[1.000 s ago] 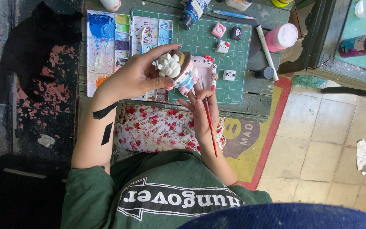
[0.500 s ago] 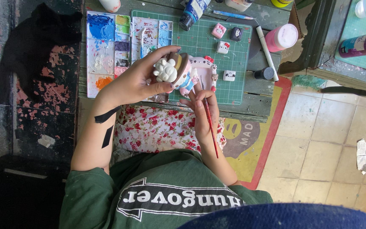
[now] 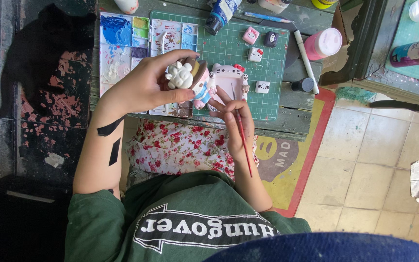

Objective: The person holds a small Sanrio-style plaster figurine in one hand and paints its details with a brush, dipping the brush into a watercolor palette between strokes. They rotate the figurine to reach different sides, then set it down and handle small painted tiles on the table.

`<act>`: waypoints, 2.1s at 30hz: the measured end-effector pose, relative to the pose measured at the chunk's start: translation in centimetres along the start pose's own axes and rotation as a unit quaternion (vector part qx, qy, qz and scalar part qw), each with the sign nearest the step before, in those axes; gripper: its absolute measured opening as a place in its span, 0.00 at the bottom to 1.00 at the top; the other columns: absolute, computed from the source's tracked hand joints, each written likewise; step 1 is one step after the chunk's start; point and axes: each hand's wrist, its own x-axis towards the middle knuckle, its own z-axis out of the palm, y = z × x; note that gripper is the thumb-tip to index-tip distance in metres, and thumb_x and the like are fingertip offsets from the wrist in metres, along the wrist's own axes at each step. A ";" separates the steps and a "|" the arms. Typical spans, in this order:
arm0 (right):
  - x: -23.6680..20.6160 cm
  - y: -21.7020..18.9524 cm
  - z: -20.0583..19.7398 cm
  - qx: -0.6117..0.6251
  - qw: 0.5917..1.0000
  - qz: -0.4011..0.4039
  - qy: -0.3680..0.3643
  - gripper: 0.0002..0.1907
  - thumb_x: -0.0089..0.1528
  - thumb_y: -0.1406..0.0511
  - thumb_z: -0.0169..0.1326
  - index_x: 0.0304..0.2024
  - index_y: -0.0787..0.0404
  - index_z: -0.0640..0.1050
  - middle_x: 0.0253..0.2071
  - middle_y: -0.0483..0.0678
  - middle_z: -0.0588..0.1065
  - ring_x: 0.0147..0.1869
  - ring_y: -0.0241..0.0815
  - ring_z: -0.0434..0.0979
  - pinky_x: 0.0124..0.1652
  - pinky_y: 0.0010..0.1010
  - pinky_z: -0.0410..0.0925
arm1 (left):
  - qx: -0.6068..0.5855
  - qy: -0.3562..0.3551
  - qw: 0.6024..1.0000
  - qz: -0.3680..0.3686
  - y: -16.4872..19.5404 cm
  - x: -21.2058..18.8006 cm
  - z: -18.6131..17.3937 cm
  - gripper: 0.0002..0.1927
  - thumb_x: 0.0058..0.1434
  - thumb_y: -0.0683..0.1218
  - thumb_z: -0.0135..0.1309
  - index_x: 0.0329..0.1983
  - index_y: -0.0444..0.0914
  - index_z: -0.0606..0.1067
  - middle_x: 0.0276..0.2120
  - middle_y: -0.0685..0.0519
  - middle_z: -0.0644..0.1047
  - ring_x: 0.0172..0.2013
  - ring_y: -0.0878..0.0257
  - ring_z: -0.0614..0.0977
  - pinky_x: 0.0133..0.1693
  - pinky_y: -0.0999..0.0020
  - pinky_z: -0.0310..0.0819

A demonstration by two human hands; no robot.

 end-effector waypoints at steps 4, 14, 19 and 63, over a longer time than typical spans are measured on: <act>0.0 0.3 -3.3 0.025 0.998 -0.041 0.046 0.09 0.77 0.64 0.41 0.48 0.64 0.69 0.53 0.64 0.76 0.52 0.50 0.81 0.53 0.39 0.75 | 0.002 -0.002 1.000 -0.001 0.1 0.0 -0.5 0.40 0.58 0.57 0.66 0.70 0.39 0.66 0.49 0.49 0.80 0.45 0.63 0.82 0.44 0.67 0.79; -0.2 3.3 -7.7 -0.082 0.941 -0.172 0.281 0.15 0.77 0.60 0.39 0.40 0.63 0.67 0.35 0.56 0.76 0.38 0.43 0.77 0.40 0.32 0.70 | 0.047 0.004 0.999 0.022 -0.3 0.5 -1.5 0.38 0.59 0.56 0.67 0.69 0.39 0.68 0.51 0.47 0.80 0.49 0.60 0.83 0.48 0.64 0.79; -0.2 4.1 -7.1 -0.132 0.932 -0.191 0.277 0.16 0.77 0.61 0.41 0.38 0.65 0.67 0.34 0.57 0.77 0.34 0.41 0.74 0.40 0.30 0.69 | 0.011 -0.008 1.000 0.008 0.2 0.6 -1.4 0.39 0.59 0.56 0.66 0.70 0.38 0.67 0.52 0.47 0.80 0.49 0.61 0.83 0.48 0.65 0.79; -1.4 2.2 -3.7 -0.271 0.913 -0.168 0.257 0.13 0.73 0.67 0.44 0.34 0.67 0.72 0.31 0.53 0.79 0.31 0.36 0.77 0.35 0.24 0.71 | 0.296 0.026 0.949 0.104 -2.2 13.3 -10.4 0.37 0.46 0.52 0.76 0.59 0.38 0.76 0.53 0.46 0.81 0.49 0.53 0.84 0.48 0.60 0.79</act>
